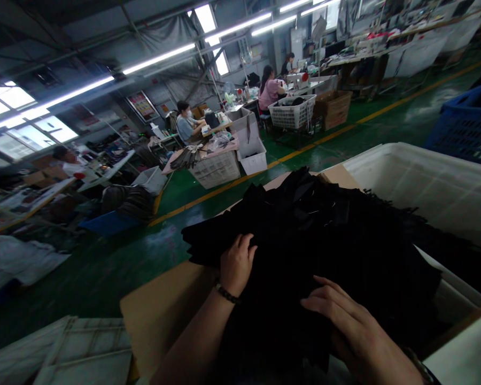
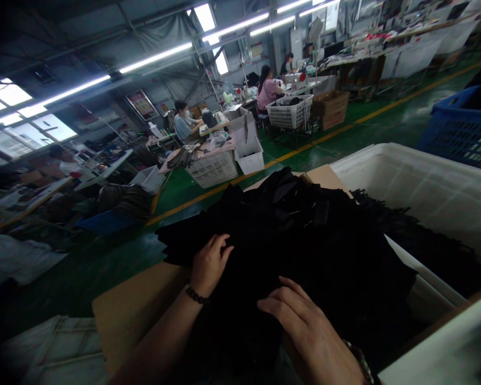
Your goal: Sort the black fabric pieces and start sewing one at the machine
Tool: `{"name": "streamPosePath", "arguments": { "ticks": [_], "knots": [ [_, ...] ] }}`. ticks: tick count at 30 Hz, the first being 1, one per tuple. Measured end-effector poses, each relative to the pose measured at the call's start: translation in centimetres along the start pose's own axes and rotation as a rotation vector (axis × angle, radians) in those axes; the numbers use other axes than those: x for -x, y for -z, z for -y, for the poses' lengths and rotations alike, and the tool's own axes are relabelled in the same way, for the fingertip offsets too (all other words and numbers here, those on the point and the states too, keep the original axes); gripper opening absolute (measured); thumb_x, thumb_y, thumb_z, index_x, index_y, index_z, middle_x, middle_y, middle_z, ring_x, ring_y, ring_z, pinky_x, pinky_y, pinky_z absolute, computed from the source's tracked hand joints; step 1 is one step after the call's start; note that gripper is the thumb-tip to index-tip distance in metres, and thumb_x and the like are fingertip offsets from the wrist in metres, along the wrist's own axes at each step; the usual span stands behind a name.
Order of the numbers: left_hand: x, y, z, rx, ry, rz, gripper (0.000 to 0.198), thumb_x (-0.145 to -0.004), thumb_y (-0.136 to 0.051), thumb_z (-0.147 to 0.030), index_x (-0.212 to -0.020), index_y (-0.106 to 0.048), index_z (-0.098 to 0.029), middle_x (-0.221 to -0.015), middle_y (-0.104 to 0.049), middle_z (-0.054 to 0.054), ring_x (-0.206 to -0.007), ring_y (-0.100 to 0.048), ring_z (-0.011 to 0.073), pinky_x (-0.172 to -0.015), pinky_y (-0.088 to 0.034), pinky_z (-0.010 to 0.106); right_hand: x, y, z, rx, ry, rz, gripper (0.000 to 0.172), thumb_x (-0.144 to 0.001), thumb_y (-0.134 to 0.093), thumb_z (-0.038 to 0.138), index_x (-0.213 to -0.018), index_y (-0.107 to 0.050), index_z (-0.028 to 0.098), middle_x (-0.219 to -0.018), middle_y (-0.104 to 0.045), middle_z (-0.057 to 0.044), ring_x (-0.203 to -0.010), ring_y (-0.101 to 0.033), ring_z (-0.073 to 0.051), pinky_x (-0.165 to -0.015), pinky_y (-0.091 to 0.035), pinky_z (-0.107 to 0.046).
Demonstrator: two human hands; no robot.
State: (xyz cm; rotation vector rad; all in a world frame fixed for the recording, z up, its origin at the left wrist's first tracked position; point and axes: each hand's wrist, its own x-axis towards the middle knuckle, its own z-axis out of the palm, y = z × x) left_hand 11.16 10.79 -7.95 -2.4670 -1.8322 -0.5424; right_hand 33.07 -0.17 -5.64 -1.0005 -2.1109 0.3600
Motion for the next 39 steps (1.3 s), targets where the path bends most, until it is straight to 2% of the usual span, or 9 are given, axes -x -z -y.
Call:
{"name": "streamPosePath", "arguments": {
  "ticks": [3, 9, 14, 19, 22, 24, 29, 32, 39],
  "knots": [
    [-0.2, 0.3, -0.4, 0.017, 0.003, -0.019, 0.025, -0.078, -0.057, -0.015, -0.103, -0.052, -0.018, -0.084, -0.059, 0.002, -0.071, -0.058, 0.0141, -0.064, -0.047, 0.023, 0.1, -0.1, 0.1, 0.071, -0.023, -0.014, 0.051, -0.074, -0.032, 0.001, -0.122, -0.043, 0.016, -0.099, -0.06, -0.007, -0.103, -0.055, -0.017, -0.086, -0.049, -0.03],
    [-0.2, 0.7, -0.4, 0.155, -0.075, -0.073, 0.009, -0.081, -0.052, -0.014, -0.079, -0.06, -0.018, -0.079, -0.056, 0.001, -0.071, -0.056, 0.0117, -0.067, -0.045, 0.022, -0.2, -0.1, -0.1, -0.023, 0.048, 0.032, 0.035, -0.079, -0.037, 0.004, -0.104, -0.055, 0.02, -0.088, -0.06, -0.004, -0.095, -0.059, -0.015, -0.093, -0.044, -0.035],
    [0.3, 2.6, -1.4, 0.417, -0.115, -0.085, 0.008, -0.075, -0.057, -0.011, -0.069, -0.059, -0.017, -0.075, -0.056, 0.001, -0.071, -0.056, 0.0128, -0.066, -0.046, 0.024, 0.1, -0.4, -0.3, 0.017, 0.03, 0.026, 0.034, -0.078, -0.037, 0.004, -0.1, -0.056, 0.021, -0.105, -0.058, -0.007, -0.108, -0.051, -0.018, -0.092, -0.044, -0.037],
    [2.4, 5.9, -4.6, 0.692, -0.209, 0.068, 0.01, -0.074, -0.06, -0.009, -0.067, -0.058, -0.016, -0.068, -0.062, 0.001, -0.063, -0.059, 0.0106, -0.06, -0.047, 0.019, -0.1, -0.8, -0.1, 0.088, 0.025, 0.0, 0.025, -0.083, -0.037, 0.009, -0.094, -0.057, 0.02, -0.128, -0.043, -0.012, -0.121, -0.038, -0.024, -0.089, -0.045, -0.045],
    [3.3, 7.1, -6.0, 0.807, -0.341, 0.249, 0.008, -0.074, -0.061, -0.012, -0.068, -0.06, -0.016, -0.067, -0.064, 0.001, -0.062, -0.06, 0.0096, -0.059, -0.047, 0.016, -0.4, -0.7, -0.1, 0.052, 0.073, 0.023, 0.019, -0.086, -0.039, 0.013, -0.093, -0.056, 0.018, -0.114, -0.054, -0.012, -0.113, -0.047, -0.022, -0.094, -0.039, -0.048],
    [3.1, 6.9, -5.9, 0.821, -0.321, 0.312, 0.009, -0.079, -0.057, -0.015, -0.07, -0.061, -0.016, -0.066, -0.064, 0.001, -0.06, -0.06, 0.0092, -0.058, -0.046, 0.016, -0.4, -0.5, -0.2, 0.005, 0.096, 0.044, 0.019, -0.087, -0.038, 0.012, -0.096, -0.054, 0.017, -0.098, -0.061, -0.009, -0.101, -0.055, -0.017, -0.099, -0.034, -0.046],
    [-0.1, 2.6, -2.6, 0.371, -0.009, 0.005, 0.015, -0.081, -0.052, -0.013, -0.093, -0.06, -0.015, -0.077, -0.063, 0.003, -0.065, -0.059, 0.0127, -0.062, -0.047, 0.023, 0.1, -0.5, -0.2, -0.017, 0.104, 0.022, 0.024, -0.085, -0.037, 0.009, -0.104, -0.051, 0.017, -0.092, -0.061, -0.006, -0.092, -0.058, -0.013, -0.099, -0.035, -0.041],
    [-1.5, 0.2, -1.0, 0.11, 0.016, 0.012, 0.018, -0.077, -0.058, -0.013, -0.094, -0.061, -0.016, -0.074, -0.062, 0.003, -0.068, -0.058, 0.0156, -0.064, -0.046, 0.026, 0.4, -0.7, -0.2, 0.003, 0.056, -0.002, 0.034, -0.085, -0.035, 0.007, -0.118, -0.043, 0.014, -0.095, -0.062, -0.006, -0.094, -0.058, -0.013, -0.098, -0.037, -0.04],
    [-1.0, 1.0, -1.5, 0.321, -0.07, 0.002, 0.009, -0.076, -0.056, -0.01, -0.072, -0.06, -0.017, -0.076, -0.058, 0.001, -0.068, -0.056, 0.0117, -0.063, -0.043, 0.021, 0.6, -0.7, -0.5, 0.0, 0.056, 0.035, 0.027, -0.084, -0.037, 0.007, -0.105, -0.051, 0.018, -0.094, -0.062, -0.006, -0.093, -0.058, -0.014, -0.097, -0.039, -0.042]
  ]
}}
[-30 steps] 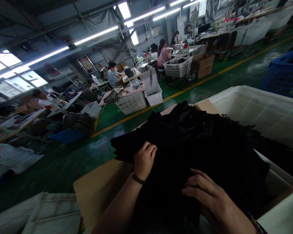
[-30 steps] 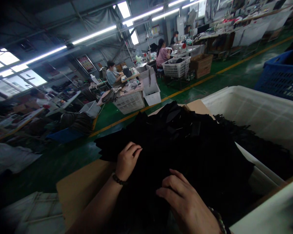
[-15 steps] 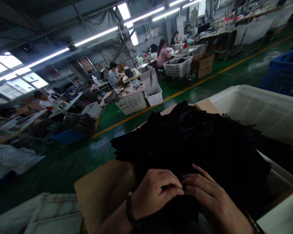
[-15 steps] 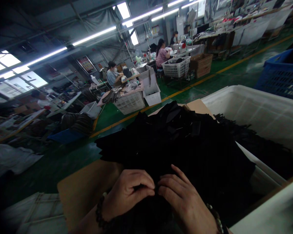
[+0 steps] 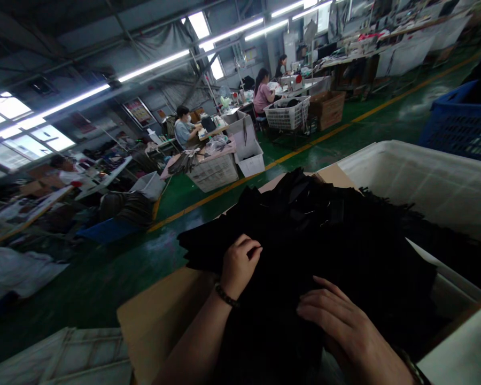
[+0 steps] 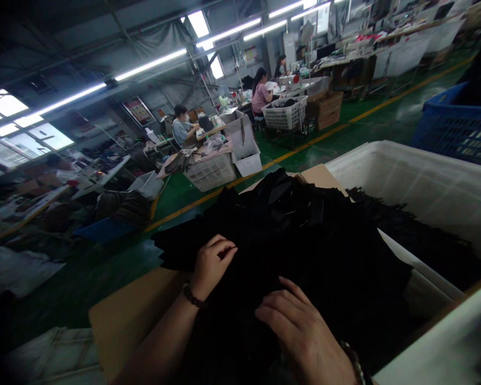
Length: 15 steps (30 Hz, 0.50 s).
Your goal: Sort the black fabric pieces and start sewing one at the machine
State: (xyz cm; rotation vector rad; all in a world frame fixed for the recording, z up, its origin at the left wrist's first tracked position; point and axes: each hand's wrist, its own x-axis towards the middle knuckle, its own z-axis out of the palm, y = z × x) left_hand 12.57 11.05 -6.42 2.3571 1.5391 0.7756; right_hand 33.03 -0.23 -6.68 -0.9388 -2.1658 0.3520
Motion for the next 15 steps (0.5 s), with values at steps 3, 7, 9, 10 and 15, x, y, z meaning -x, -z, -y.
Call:
{"name": "streamPosePath", "arguments": {
  "ticks": [3, 7, 9, 10, 15],
  "knots": [
    [0.9, 1.4, -1.6, 0.175, -0.057, 0.018, 0.009, -0.074, -0.055, -0.008, -0.072, -0.058, -0.016, -0.076, -0.059, 0.001, -0.072, -0.057, 0.0119, -0.067, -0.044, 0.021, 0.0, -0.1, 0.1, 0.037, -0.039, -0.031, 0.03, -0.082, -0.036, 0.005, -0.1, -0.054, 0.019, -0.108, -0.058, -0.009, -0.108, -0.051, -0.017, -0.095, -0.041, -0.041],
    [2.5, 3.0, -3.9, 0.316, -0.175, 0.196, 0.006, -0.076, -0.055, -0.01, -0.074, -0.057, -0.015, -0.068, -0.06, 0.001, -0.063, -0.056, 0.01, -0.061, -0.043, 0.018, -0.2, -0.4, 0.1, 0.1, -0.08, -0.104, 0.031, -0.08, -0.034, 0.003, -0.095, -0.056, 0.019, -0.132, -0.038, -0.013, -0.123, -0.035, -0.023, -0.091, -0.043, -0.042],
    [3.1, 3.5, -4.9, 0.382, -0.257, 0.309, 0.006, -0.077, -0.055, -0.011, -0.073, -0.058, -0.015, -0.068, -0.061, 0.002, -0.063, -0.057, 0.0098, -0.06, -0.043, 0.018, -0.4, -0.4, 0.0, 0.083, -0.036, -0.095, 0.027, -0.082, -0.036, 0.006, -0.096, -0.055, 0.018, -0.125, -0.046, -0.012, -0.119, -0.041, -0.021, -0.094, -0.04, -0.044],
    [3.2, 3.7, -5.2, 0.413, -0.287, 0.357, 0.006, -0.077, -0.054, -0.012, -0.073, -0.059, -0.014, -0.069, -0.062, 0.002, -0.063, -0.057, 0.0098, -0.06, -0.044, 0.017, -0.5, -0.4, 0.0, 0.068, -0.012, -0.092, 0.024, -0.083, -0.038, 0.008, -0.097, -0.054, 0.018, -0.117, -0.053, -0.011, -0.115, -0.046, -0.019, -0.095, -0.039, -0.045],
    [3.2, 4.1, -5.8, 0.526, -0.309, 0.474, 0.006, -0.078, -0.056, -0.014, -0.074, -0.06, -0.013, -0.075, -0.064, 0.005, -0.069, -0.059, 0.0107, -0.066, -0.046, 0.018, -0.6, 0.0, 0.0, 0.036, 0.031, -0.138, 0.018, -0.086, -0.039, 0.012, -0.096, -0.053, 0.017, -0.094, -0.062, -0.007, -0.097, -0.057, -0.014, -0.098, -0.037, -0.039]
  ]
}}
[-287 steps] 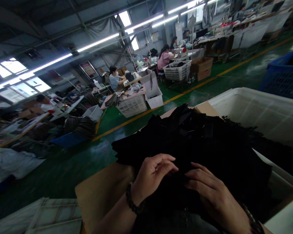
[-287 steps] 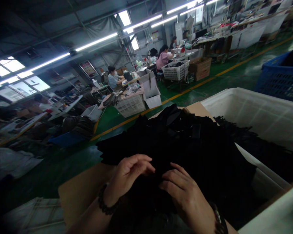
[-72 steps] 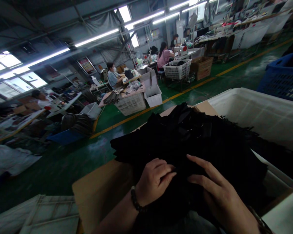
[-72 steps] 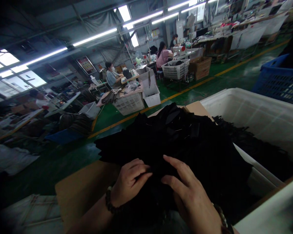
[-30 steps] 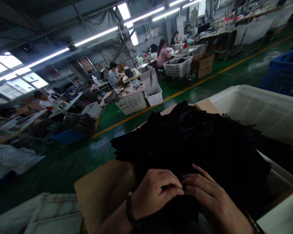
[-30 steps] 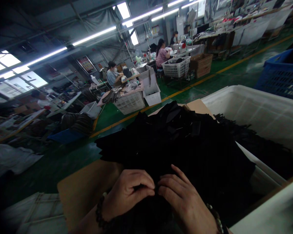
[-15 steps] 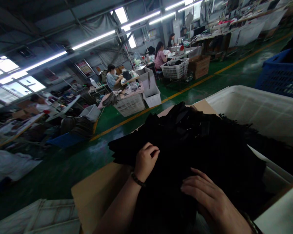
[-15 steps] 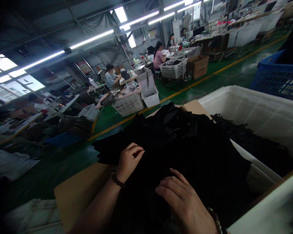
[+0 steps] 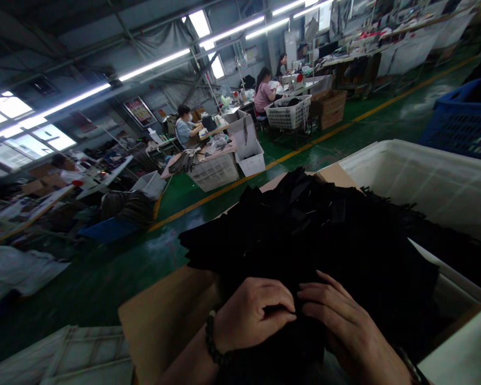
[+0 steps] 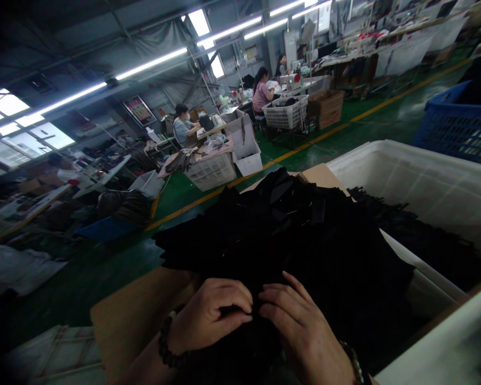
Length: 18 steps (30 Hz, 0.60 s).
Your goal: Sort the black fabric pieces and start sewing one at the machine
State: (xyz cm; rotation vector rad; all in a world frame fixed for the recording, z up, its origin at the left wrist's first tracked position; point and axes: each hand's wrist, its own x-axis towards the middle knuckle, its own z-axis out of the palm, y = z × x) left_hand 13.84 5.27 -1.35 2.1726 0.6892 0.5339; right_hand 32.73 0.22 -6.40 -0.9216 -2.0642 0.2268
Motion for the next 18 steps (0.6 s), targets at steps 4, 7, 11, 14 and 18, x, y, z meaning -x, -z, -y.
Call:
{"name": "streamPosePath", "arguments": {
  "ticks": [4, 7, 11, 14, 18],
  "knots": [
    [-0.2, 0.0, 0.2, 0.069, 0.031, 0.017, 0.008, -0.08, -0.055, -0.016, -0.077, -0.062, -0.013, -0.078, -0.064, 0.005, -0.072, -0.059, 0.0113, -0.069, -0.046, 0.018, 0.1, 0.1, 0.1, 0.016, 0.01, 0.006, 0.017, -0.088, -0.039, 0.014, -0.096, -0.054, 0.016, -0.091, -0.062, -0.007, -0.094, -0.057, -0.014, -0.098, -0.037, -0.038],
    [-0.2, -0.3, 0.7, 0.09, 0.174, -0.075, 0.016, -0.081, -0.05, -0.012, -0.094, -0.06, -0.014, -0.077, -0.064, 0.003, -0.071, -0.059, 0.0103, -0.069, -0.046, 0.018, 0.1, 0.2, 0.0, 0.026, 0.016, 0.003, 0.018, -0.088, -0.038, 0.014, -0.096, -0.054, 0.016, -0.091, -0.062, -0.006, -0.094, -0.057, -0.014, -0.097, -0.037, -0.037],
    [-0.4, -0.8, 1.4, 0.063, 0.245, -0.076, 0.034, -0.076, -0.052, -0.006, -0.107, -0.056, -0.017, -0.083, -0.06, 0.002, -0.075, -0.057, 0.0112, -0.07, -0.046, 0.02, -0.1, 0.3, 0.2, 0.036, 0.022, -0.02, 0.02, -0.089, -0.036, 0.015, -0.094, -0.055, 0.016, -0.088, -0.063, -0.006, -0.093, -0.058, -0.013, -0.095, -0.04, -0.034],
    [-0.5, -1.0, 1.5, 0.038, 0.267, -0.069, 0.042, -0.066, -0.051, 0.002, -0.103, -0.059, -0.018, -0.087, -0.056, 0.002, -0.074, -0.054, 0.011, -0.067, -0.044, 0.02, -0.2, 0.4, 0.4, 0.047, 0.019, -0.036, 0.019, -0.089, -0.037, 0.015, -0.094, -0.056, 0.016, -0.088, -0.063, -0.006, -0.092, -0.059, -0.013, -0.094, -0.041, -0.034],
    [-0.8, -1.0, 1.4, 0.036, 0.268, -0.131, 0.029, -0.06, -0.049, 0.006, -0.074, -0.062, -0.015, -0.079, -0.054, 0.001, -0.073, -0.052, 0.0114, -0.067, -0.042, 0.02, 0.0, 0.3, 0.3, 0.049, 0.026, -0.028, 0.02, -0.089, -0.037, 0.015, -0.095, -0.056, 0.016, -0.09, -0.063, -0.007, -0.094, -0.058, -0.014, -0.095, -0.041, -0.035]
  ]
}}
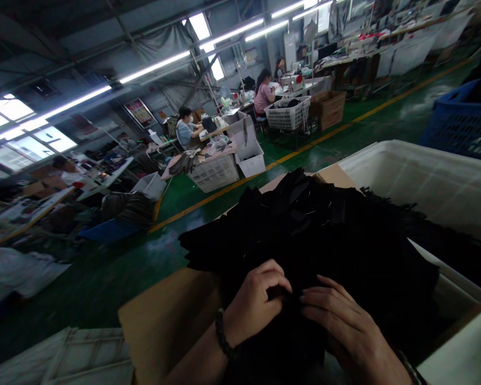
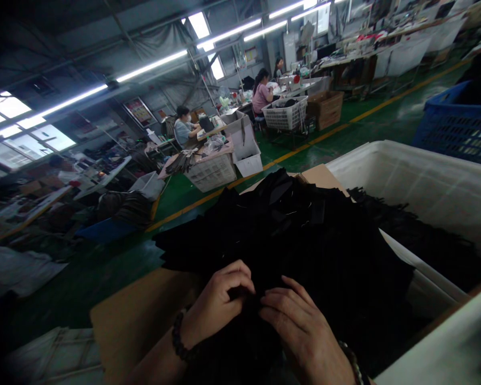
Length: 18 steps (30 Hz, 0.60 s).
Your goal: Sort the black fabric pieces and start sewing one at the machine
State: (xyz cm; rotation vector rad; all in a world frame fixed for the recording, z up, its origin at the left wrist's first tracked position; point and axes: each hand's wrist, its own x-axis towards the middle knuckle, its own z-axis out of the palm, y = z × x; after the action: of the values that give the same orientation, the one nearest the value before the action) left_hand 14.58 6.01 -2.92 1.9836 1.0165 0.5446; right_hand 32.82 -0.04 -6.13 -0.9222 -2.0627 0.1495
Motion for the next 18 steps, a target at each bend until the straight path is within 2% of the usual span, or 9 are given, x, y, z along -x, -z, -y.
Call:
{"name": "streamPosePath", "arguments": {
  "ticks": [2, 5, 8, 10, 12, 15, 18],
  "knots": [
    [-0.3, 0.3, 0.2, 0.046, -0.016, -0.049, 0.018, -0.063, -0.053, 0.002, -0.068, -0.06, -0.015, -0.08, -0.055, 0.002, -0.076, -0.053, 0.0128, -0.07, -0.042, 0.022, 0.3, -0.1, -0.1, -0.013, 0.002, 0.01, 0.02, -0.089, -0.037, 0.015, -0.097, -0.055, 0.015, -0.092, -0.063, -0.007, -0.096, -0.057, -0.014, -0.096, -0.04, -0.035],
    [-0.9, 1.2, 1.2, 0.131, 0.055, -0.168, 0.01, -0.072, -0.053, -0.009, -0.076, -0.061, -0.015, -0.087, -0.06, 0.004, -0.082, -0.055, 0.0154, -0.076, -0.042, 0.025, 0.9, -0.2, -0.3, -0.063, -0.012, 0.043, 0.021, -0.088, -0.037, 0.014, -0.099, -0.055, 0.016, -0.095, -0.061, -0.007, -0.098, -0.056, -0.014, -0.098, -0.037, -0.037],
    [-1.5, 2.0, 2.9, 0.137, 0.199, -0.261, 0.016, -0.079, -0.048, -0.02, -0.086, -0.062, -0.015, -0.081, -0.062, 0.003, -0.073, -0.055, 0.0139, -0.069, -0.042, 0.024, 1.4, -0.3, -0.3, -0.112, -0.039, 0.082, 0.019, -0.088, -0.039, 0.017, -0.099, -0.055, 0.016, -0.095, -0.06, -0.007, -0.097, -0.056, -0.014, -0.1, -0.036, -0.038],
    [-1.7, 2.3, 3.8, 0.134, 0.246, -0.301, 0.019, -0.081, -0.047, -0.024, -0.087, -0.062, -0.015, -0.074, -0.06, 0.002, -0.064, -0.051, 0.012, -0.061, -0.041, 0.022, 1.6, -0.3, -0.2, -0.118, -0.054, 0.083, 0.018, -0.087, -0.04, 0.017, -0.098, -0.054, 0.017, -0.093, -0.06, -0.006, -0.094, -0.057, -0.014, -0.099, -0.038, -0.038],
    [-1.9, 2.3, 4.4, 0.145, 0.261, -0.339, 0.018, -0.081, -0.047, -0.025, -0.088, -0.06, -0.015, -0.069, -0.056, -0.001, -0.06, -0.049, 0.0106, -0.058, -0.039, 0.021, 1.5, -0.3, -0.1, -0.085, -0.077, 0.063, 0.021, -0.086, -0.039, 0.014, -0.102, -0.052, 0.017, -0.093, -0.061, -0.005, -0.094, -0.058, -0.014, -0.097, -0.04, -0.036],
    [-1.9, 2.3, 4.5, 0.139, 0.247, -0.383, 0.013, -0.077, -0.05, -0.019, -0.086, -0.058, -0.016, -0.068, -0.055, -0.002, -0.062, -0.049, 0.0102, -0.06, -0.04, 0.021, 1.4, -0.2, 0.0, 0.0, -0.109, 0.058, 0.035, -0.085, -0.034, 0.009, -0.117, -0.046, 0.014, -0.097, -0.06, -0.007, -0.097, -0.057, -0.015, -0.096, -0.041, -0.035],
    [-1.7, 2.6, 3.9, 0.131, 0.185, -0.362, 0.013, -0.076, -0.049, -0.016, -0.083, -0.06, -0.016, -0.072, -0.057, -0.001, -0.064, -0.052, 0.0107, -0.064, -0.042, 0.022, 1.1, -0.1, 0.1, -0.003, -0.086, 0.078, 0.031, -0.086, -0.035, 0.011, -0.112, -0.05, 0.016, -0.094, -0.06, -0.006, -0.094, -0.058, -0.015, -0.094, -0.043, -0.036]
  ]
}}
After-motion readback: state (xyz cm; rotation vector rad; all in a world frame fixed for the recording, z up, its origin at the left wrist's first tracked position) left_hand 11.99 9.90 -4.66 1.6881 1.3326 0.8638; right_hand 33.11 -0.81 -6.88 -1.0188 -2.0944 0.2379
